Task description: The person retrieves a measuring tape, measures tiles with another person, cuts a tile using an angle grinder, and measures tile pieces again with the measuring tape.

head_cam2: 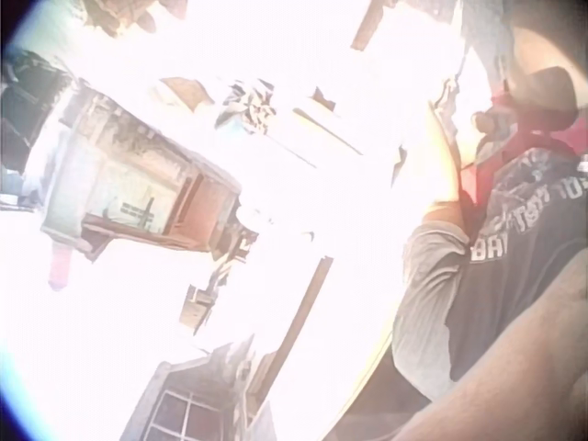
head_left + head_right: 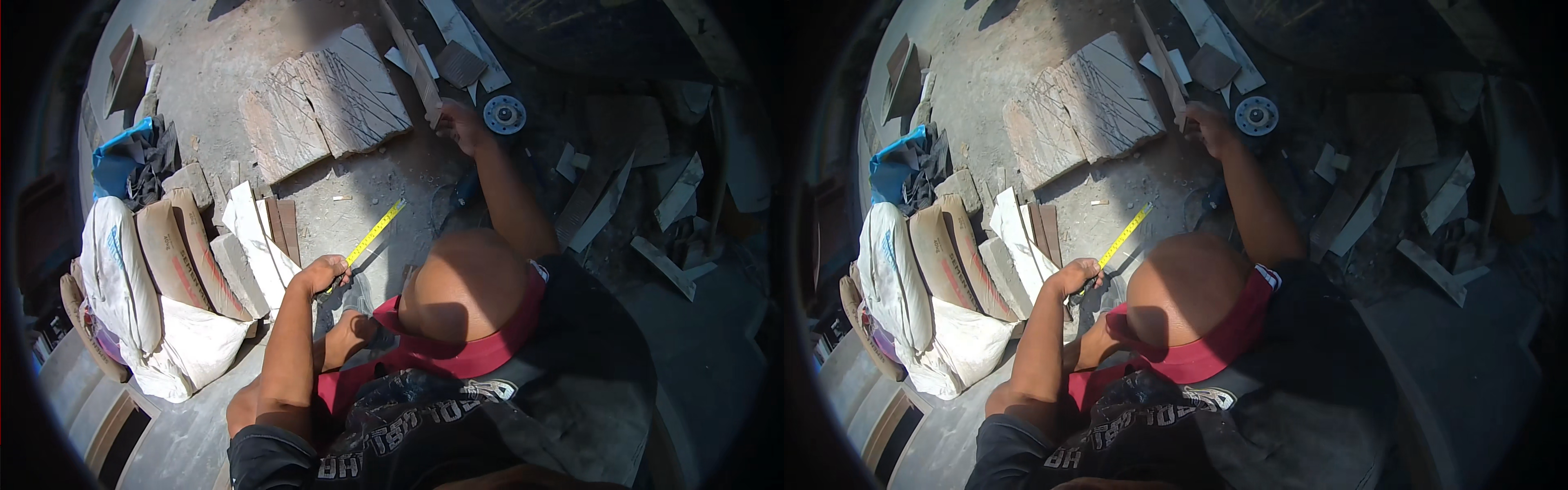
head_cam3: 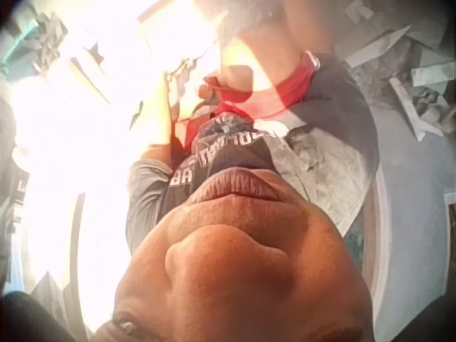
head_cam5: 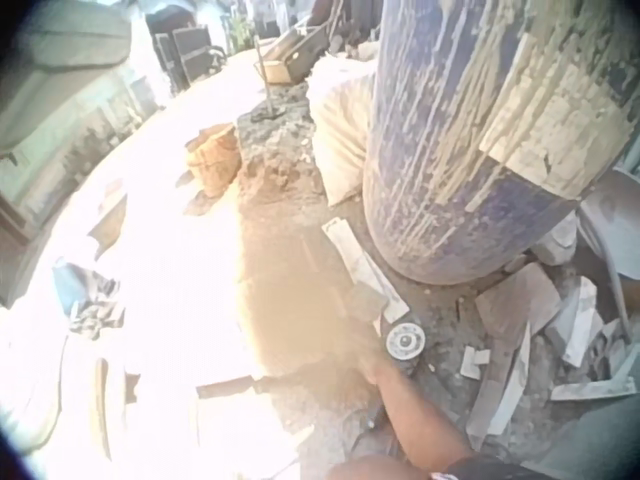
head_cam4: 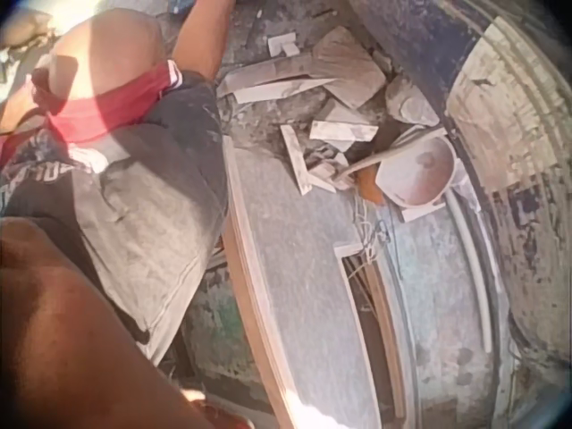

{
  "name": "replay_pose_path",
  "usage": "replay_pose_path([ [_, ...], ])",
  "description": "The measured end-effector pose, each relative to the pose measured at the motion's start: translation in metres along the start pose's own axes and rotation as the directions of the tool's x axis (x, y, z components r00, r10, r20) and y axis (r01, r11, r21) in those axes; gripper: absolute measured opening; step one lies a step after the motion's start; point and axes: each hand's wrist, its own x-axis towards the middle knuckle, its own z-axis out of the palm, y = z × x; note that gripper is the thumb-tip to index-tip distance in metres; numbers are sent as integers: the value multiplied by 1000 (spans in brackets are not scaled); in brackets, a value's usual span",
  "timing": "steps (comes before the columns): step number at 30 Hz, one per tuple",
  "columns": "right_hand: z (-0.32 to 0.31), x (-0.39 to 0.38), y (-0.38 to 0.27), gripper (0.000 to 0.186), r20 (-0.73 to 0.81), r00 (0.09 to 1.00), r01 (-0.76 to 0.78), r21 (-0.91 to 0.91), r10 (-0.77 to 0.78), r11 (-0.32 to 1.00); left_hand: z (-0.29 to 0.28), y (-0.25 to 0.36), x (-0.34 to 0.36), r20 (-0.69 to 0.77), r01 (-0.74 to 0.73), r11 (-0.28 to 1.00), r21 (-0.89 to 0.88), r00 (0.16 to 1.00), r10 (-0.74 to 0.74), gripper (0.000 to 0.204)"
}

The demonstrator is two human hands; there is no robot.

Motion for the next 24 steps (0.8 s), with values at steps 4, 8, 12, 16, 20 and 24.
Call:
replay_pose_path([
  [4,12,-18,0,57,168,985,13,155,-39,988,-10,6,0,-13,-75,996,-47,997,74,24],
  [8,59,-49,7,59,148,985,96,-9,-93,995,-26,19,-9,-76,-114,987,-111,991,106,23],
  [12,86,-48,33,70,-80,876,227,-801,-475,554,-30,38,-25,-144,-97,980,-172,987,72,23],
  [16,105,-37,36,81,-116,866,113,-903,-487,415,-38,34,-29,-205,-96,977,-191,977,56,21],
  [20,110,-31,44,84,-61,873,59,-971,-483,230,-46,40,-19,-262,-94,986,-134,963,57,23],
  [24,97,-28,58,72,-20,815,180,-941,-579,286,-59,48,8,-326,-62,996,65,942,79,27],
])
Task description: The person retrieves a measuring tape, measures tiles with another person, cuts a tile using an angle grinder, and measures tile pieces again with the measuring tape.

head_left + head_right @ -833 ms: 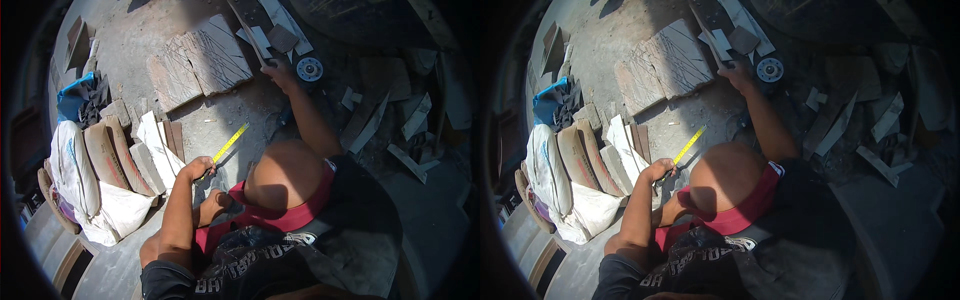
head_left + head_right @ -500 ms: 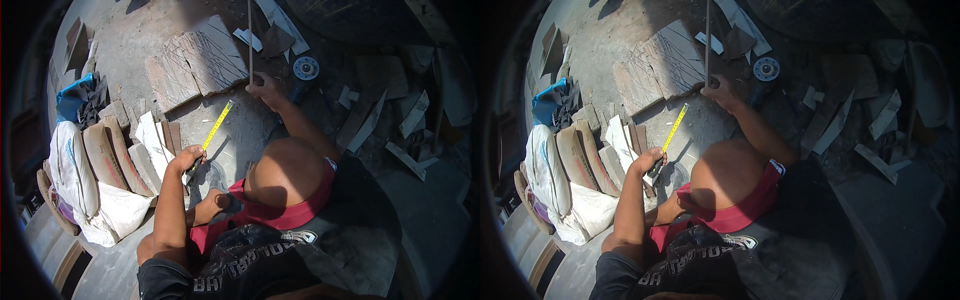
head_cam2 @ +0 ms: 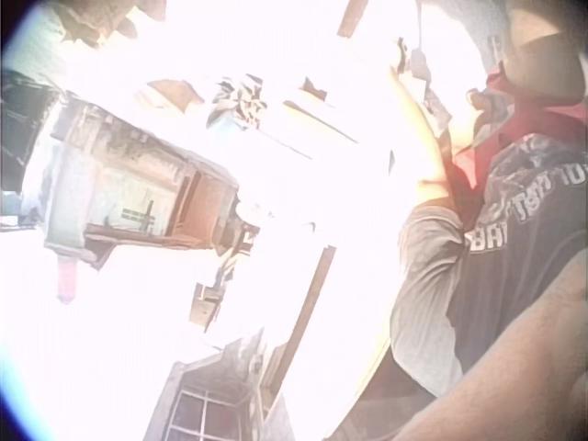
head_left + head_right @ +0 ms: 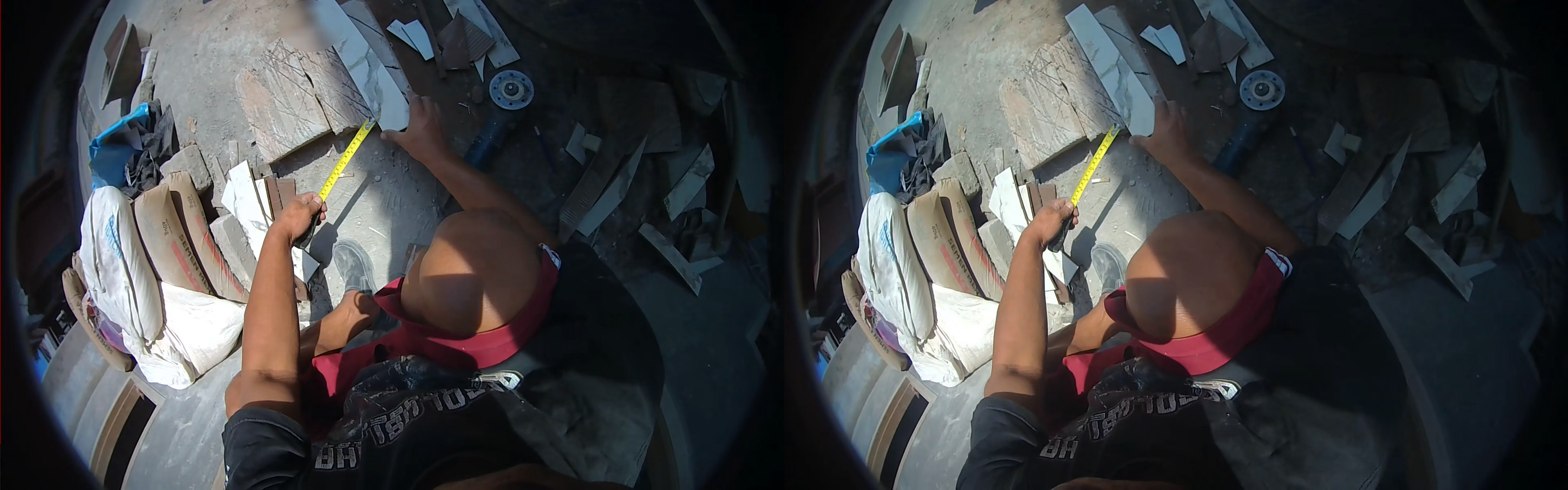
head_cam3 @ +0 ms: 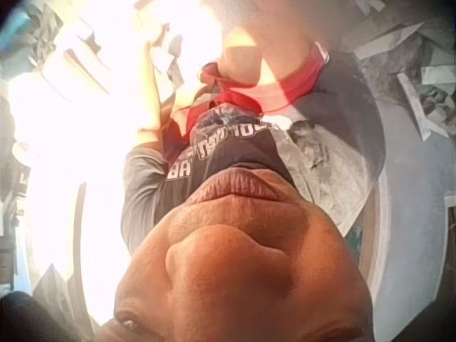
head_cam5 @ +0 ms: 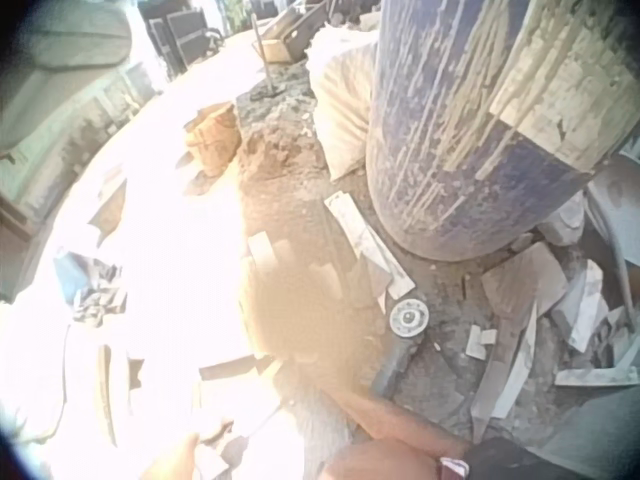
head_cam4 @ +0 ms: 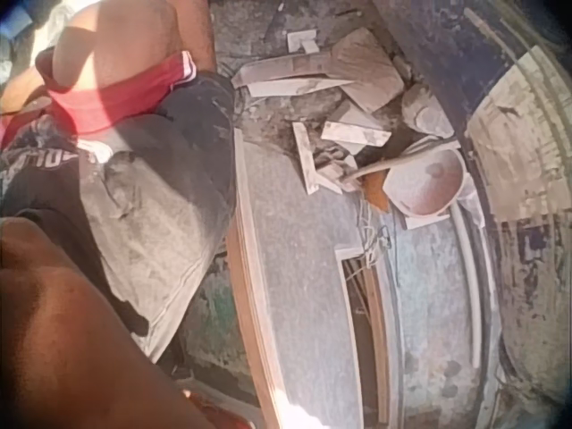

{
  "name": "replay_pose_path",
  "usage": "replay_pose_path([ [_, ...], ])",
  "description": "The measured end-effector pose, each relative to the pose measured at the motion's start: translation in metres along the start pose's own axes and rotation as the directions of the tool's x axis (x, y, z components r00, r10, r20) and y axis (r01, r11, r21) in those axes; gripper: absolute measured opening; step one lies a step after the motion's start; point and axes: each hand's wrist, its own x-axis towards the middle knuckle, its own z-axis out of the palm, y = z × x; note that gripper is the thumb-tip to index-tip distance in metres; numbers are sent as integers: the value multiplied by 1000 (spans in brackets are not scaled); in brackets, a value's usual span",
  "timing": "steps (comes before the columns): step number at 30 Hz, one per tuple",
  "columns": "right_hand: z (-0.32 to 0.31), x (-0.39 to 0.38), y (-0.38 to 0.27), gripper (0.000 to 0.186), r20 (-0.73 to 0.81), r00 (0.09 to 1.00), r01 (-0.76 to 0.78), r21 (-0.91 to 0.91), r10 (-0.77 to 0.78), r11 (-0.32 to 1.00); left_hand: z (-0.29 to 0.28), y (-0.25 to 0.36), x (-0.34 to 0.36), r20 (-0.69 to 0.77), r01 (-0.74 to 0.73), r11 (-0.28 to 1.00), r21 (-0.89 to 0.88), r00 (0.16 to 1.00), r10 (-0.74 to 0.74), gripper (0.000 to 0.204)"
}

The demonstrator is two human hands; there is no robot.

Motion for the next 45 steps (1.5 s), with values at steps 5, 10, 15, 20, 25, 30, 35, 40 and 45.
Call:
replay_pose_path([
  [5,-20,5,31,38,53,987,-163,343,154,925,-4,27,41,4,-29,968,249,1000,29,27],
  [10,-17,8,48,23,74,980,-198,442,184,875,-3,39,84,43,-108,898,427,994,99,28],
  [15,-11,9,45,24,119,980,-193,376,160,906,0,47,89,55,-118,871,476,993,105,29],
  [20,-13,10,40,24,122,976,-211,340,180,917,0,42,93,55,-152,849,507,988,144,28],
  [25,-16,8,34,24,159,960,-274,353,231,894,1,28,103,80,-190,870,454,982,173,27],
  [30,-15,5,38,22,144,963,-261,302,227,917,4,22,112,126,-192,879,436,980,152,29],
  [35,-11,5,40,23,150,963,-263,315,226,912,2,24,115,165,-189,897,399,977,132,28],
  [40,-6,6,46,24,134,968,-243,321,210,915,-6,29,122,218,-189,886,424,971,103,29],
  [45,-6,8,44,24,163,957,-280,285,241,917,-9,37,120,249,-156,905,397,967,58,29],
])
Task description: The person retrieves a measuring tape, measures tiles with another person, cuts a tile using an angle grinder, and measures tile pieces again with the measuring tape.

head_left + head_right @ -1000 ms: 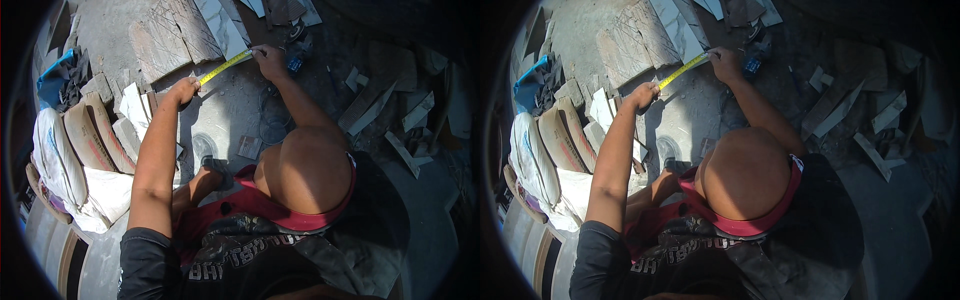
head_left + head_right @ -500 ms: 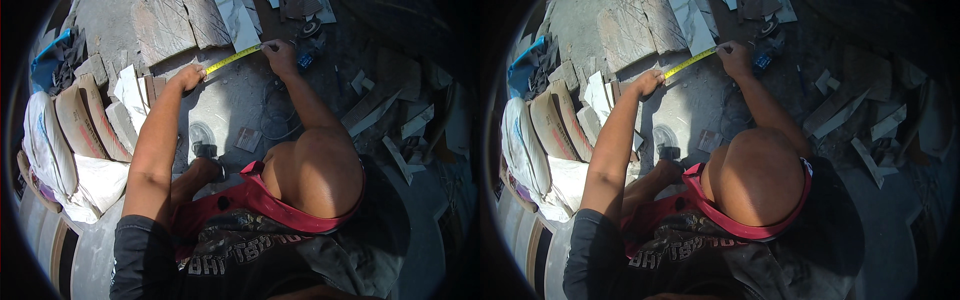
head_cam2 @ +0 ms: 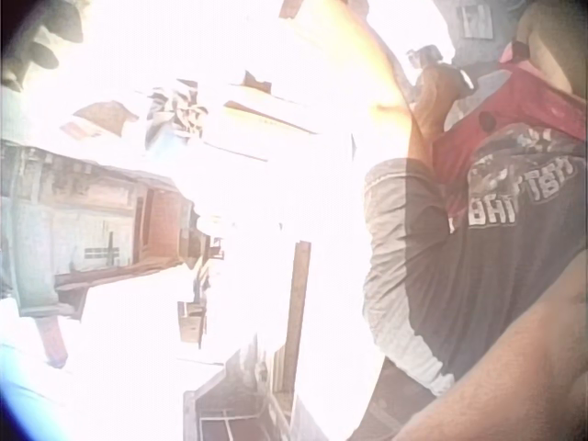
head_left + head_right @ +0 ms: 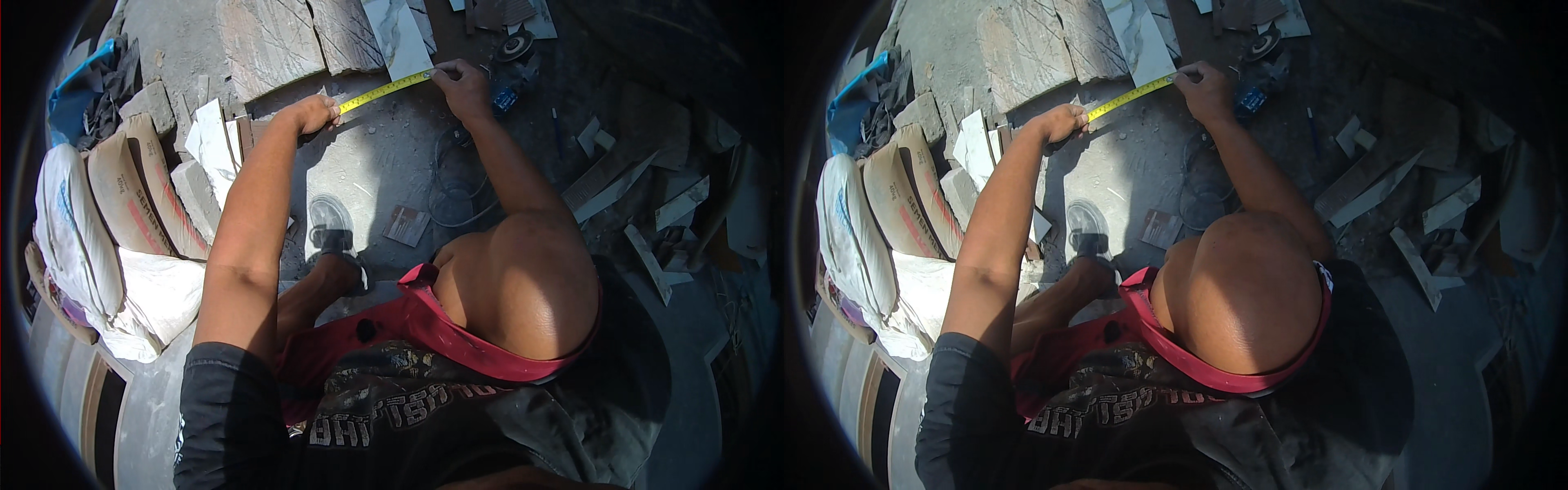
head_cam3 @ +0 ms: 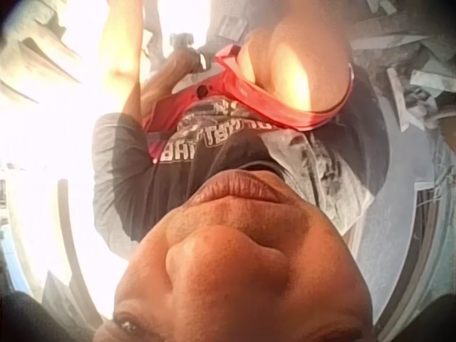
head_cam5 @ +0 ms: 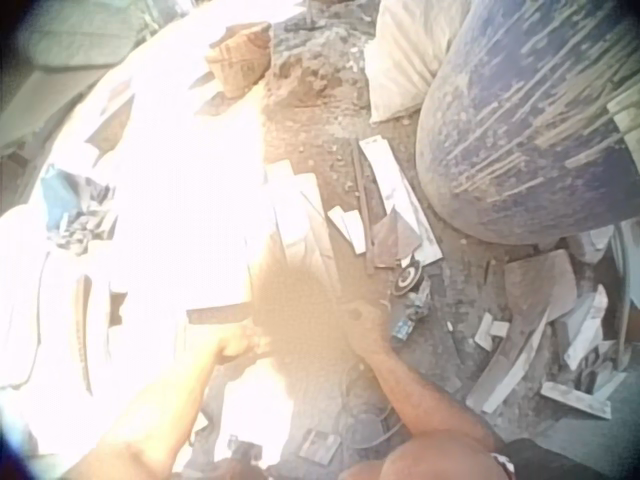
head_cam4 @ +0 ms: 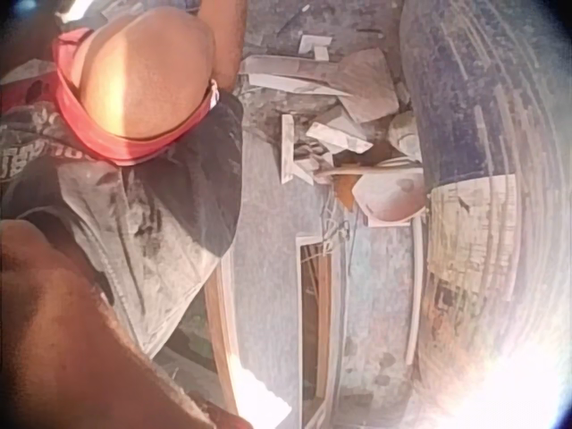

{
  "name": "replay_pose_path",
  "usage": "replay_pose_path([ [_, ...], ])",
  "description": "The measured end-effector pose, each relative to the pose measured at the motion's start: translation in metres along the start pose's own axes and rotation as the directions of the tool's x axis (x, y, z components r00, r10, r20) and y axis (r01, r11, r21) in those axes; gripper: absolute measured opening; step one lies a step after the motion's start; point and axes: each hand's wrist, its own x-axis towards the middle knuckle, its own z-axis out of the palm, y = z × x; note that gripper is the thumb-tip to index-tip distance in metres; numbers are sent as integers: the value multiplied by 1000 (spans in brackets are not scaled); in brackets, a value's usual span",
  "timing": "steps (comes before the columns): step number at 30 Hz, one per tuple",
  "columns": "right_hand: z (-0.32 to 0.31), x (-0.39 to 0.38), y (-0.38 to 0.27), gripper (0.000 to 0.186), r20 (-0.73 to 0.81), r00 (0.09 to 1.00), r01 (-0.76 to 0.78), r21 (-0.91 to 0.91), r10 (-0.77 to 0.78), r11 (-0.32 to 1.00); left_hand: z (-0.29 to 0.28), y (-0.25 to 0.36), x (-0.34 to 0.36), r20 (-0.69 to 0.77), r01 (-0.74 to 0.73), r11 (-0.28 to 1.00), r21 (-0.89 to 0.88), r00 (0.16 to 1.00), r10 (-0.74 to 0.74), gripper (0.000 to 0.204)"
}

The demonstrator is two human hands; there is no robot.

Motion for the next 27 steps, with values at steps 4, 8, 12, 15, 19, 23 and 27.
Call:
replay_pose_path([
  [4,-1,1,0,25,3,1000,-9,9,9,1000,-2,1,3,20,15,1000,18,1000,-16,29],
  [8,0,0,-2,25,21,999,-43,50,42,998,-2,-5,6,28,27,1000,14,999,-27,28],
  [12,-1,1,0,25,23,999,-31,19,31,999,-3,-5,9,57,50,999,12,997,-51,25],
  [15,-1,1,2,25,30,999,-30,15,29,999,-5,-4,8,68,54,999,0,996,-53,25],
  [19,1,3,6,25,36,996,-81,74,78,994,-6,-4,9,66,32,999,15,997,-33,25],
  [23,1,4,9,26,49,994,-99,84,95,991,-7,-5,8,46,8,1000,27,999,-9,25],
  [27,0,3,9,20,44,997,-70,132,65,989,-7,-3,9,33,4,1000,21,999,-4,25],
])
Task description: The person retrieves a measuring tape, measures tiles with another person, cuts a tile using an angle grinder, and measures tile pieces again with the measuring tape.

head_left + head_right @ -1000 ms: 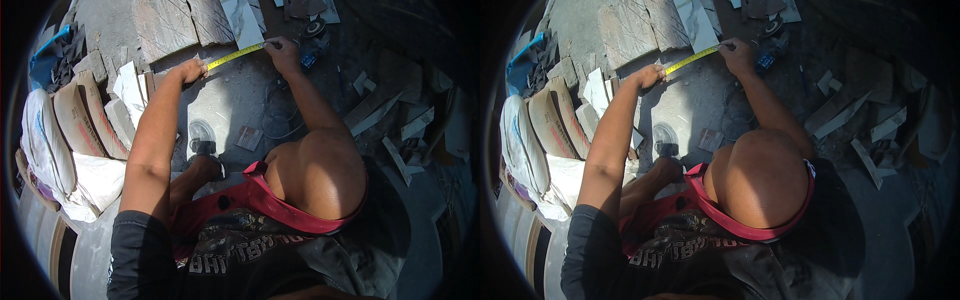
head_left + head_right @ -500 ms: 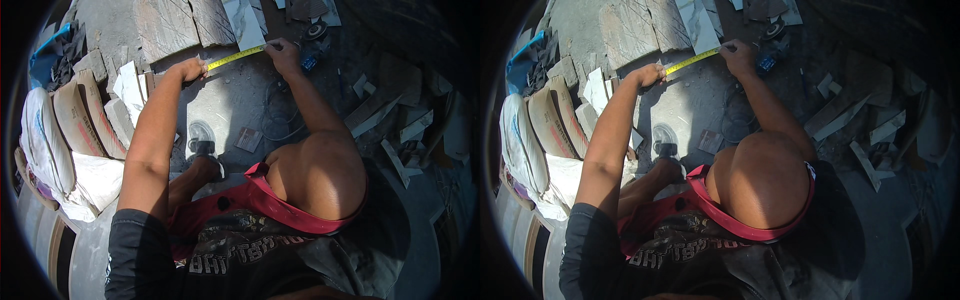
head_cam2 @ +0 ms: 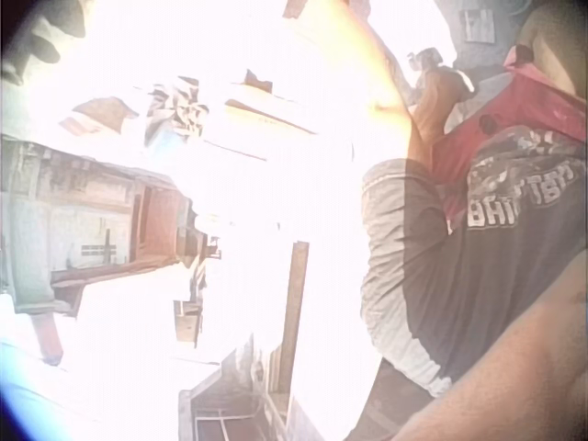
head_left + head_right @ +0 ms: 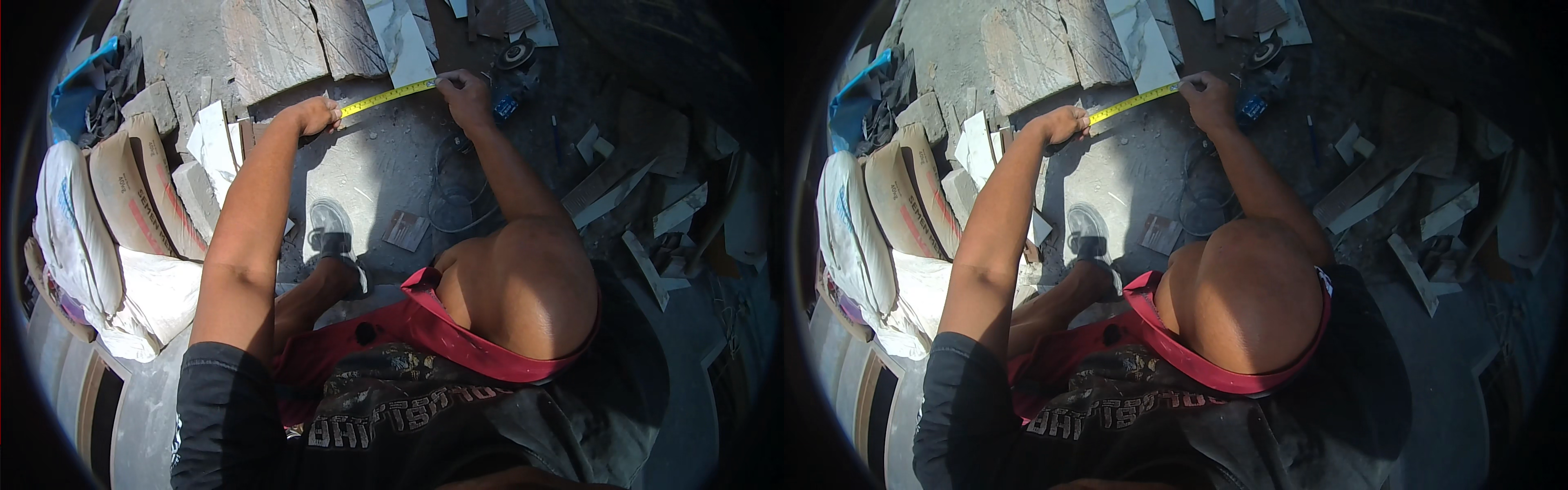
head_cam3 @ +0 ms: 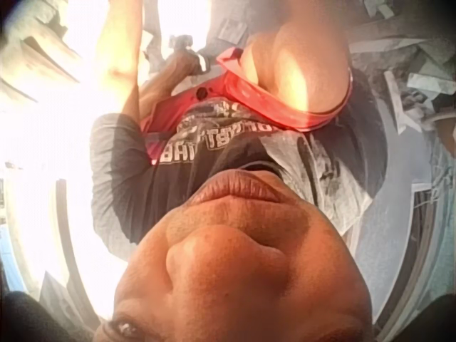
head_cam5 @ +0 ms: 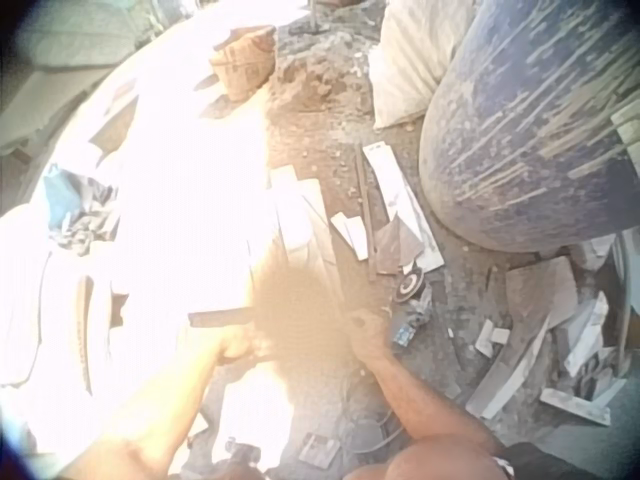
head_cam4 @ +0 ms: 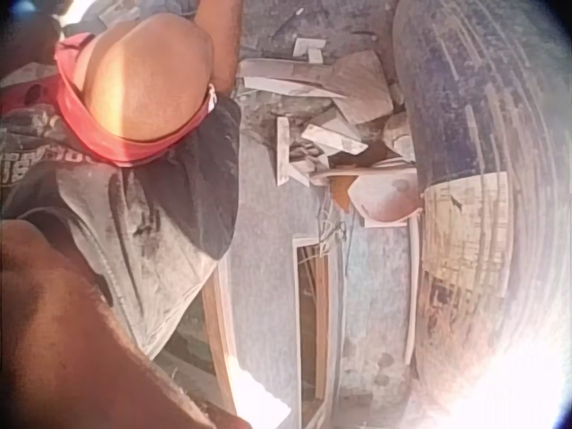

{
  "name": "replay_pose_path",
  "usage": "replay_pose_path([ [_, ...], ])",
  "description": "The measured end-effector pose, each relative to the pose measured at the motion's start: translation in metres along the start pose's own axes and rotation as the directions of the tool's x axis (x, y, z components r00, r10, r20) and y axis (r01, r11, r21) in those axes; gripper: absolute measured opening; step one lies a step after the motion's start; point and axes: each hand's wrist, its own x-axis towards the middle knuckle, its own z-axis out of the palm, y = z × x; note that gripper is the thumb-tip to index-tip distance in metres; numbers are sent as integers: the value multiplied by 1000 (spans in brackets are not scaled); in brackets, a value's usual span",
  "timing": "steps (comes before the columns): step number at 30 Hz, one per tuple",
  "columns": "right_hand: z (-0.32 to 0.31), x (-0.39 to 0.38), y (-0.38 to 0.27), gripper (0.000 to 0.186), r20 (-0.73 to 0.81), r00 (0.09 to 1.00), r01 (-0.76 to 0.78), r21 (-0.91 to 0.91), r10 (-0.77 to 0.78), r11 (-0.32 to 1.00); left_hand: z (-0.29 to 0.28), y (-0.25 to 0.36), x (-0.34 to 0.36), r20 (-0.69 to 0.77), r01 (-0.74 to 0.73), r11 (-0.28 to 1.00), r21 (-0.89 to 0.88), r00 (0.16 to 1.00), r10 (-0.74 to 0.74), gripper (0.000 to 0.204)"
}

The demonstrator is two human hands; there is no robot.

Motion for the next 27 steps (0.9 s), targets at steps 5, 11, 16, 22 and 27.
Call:
replay_pose_path([
  [5,-2,-9,-15,25,6,999,-38,-55,38,998,2,6,-12,-5,-1,1000,31,1000,1,26],
  [11,-2,-10,-1,20,1,1000,4,-12,-4,1000,5,10,-14,-25,-16,998,53,1000,18,27],
  [16,-3,-13,0,24,19,999,-26,13,26,1000,10,0,-12,-18,1,1000,-12,1000,-2,28],
  [22,-6,-23,4,20,7,1000,-15,25,14,1000,17,4,-14,-8,-20,1000,13,1000,20,28],
  [27,-11,-37,0,21,42,991,-128,39,126,991,22,6,-20,34,-8,998,62,999,6,28],
])
